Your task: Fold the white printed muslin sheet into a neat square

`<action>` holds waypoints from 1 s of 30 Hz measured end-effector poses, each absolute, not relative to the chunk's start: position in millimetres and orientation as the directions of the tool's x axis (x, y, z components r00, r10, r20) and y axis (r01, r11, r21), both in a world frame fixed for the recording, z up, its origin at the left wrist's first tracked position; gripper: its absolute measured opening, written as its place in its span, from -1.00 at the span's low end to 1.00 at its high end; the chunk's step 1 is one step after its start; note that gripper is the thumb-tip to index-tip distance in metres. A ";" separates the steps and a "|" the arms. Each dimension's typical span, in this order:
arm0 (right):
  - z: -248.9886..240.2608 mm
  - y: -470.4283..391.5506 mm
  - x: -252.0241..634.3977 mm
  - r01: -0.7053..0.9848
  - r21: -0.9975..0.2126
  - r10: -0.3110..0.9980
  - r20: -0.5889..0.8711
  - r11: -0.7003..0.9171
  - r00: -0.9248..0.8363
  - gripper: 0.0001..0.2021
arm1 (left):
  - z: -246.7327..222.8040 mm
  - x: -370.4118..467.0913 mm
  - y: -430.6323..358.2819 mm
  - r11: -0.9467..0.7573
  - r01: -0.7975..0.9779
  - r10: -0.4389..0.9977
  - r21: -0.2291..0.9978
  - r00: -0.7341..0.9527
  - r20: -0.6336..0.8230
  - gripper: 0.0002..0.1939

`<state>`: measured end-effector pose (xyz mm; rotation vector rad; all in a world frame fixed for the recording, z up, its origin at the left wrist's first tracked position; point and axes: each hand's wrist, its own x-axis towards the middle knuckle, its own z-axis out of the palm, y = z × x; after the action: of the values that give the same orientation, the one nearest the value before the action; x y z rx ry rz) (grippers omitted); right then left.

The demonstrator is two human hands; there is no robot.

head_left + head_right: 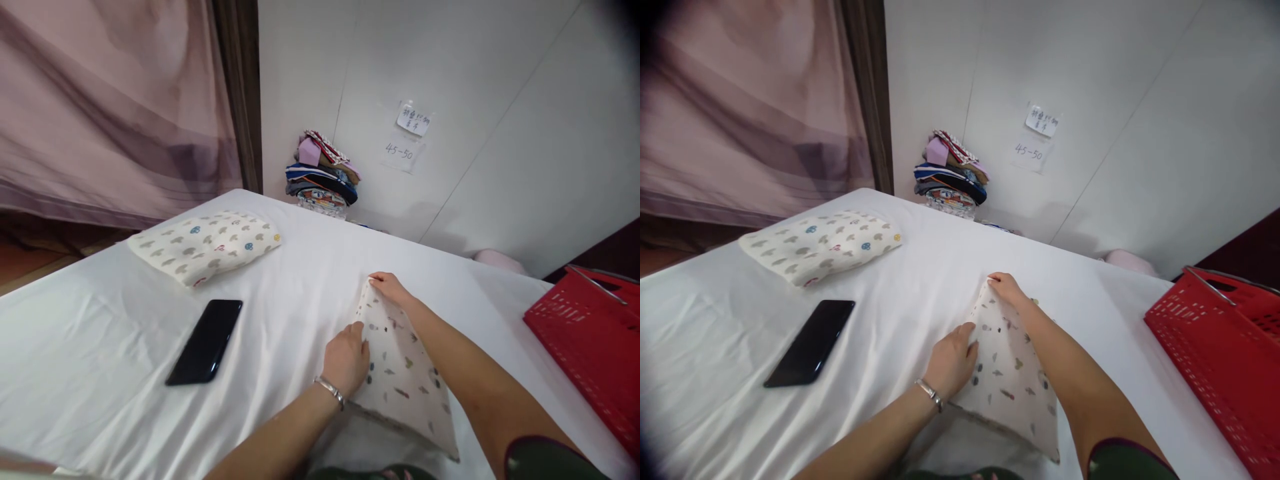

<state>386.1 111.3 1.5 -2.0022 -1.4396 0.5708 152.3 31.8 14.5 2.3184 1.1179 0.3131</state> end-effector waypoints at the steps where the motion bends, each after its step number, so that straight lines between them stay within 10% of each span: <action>1: 0.8 112.5 385.6 0.691 -0.686 0.950 0.001 -0.227 0.313 -0.73 | 13.4 152.5 31.7 -0.515 0.652 0.773 0.557 0.634 -0.027 -0.70; 17: -2.7 115.6 376.7 0.787 -0.586 0.955 0.072 -0.192 0.287 -0.74 | 7.6 154.3 29.9 -0.587 0.645 0.755 0.489 0.654 0.044 -0.81; 30: 0.7 88.4 355.3 0.935 -0.279 0.944 0.185 -0.217 0.274 -0.57 | 9.9 152.9 30.2 -0.577 0.647 0.759 0.498 0.650 0.034 -0.76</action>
<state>355.3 88.4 0.7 -2.2170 -1.7116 0.0355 152.9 30.2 9.9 2.4233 1.1014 0.3380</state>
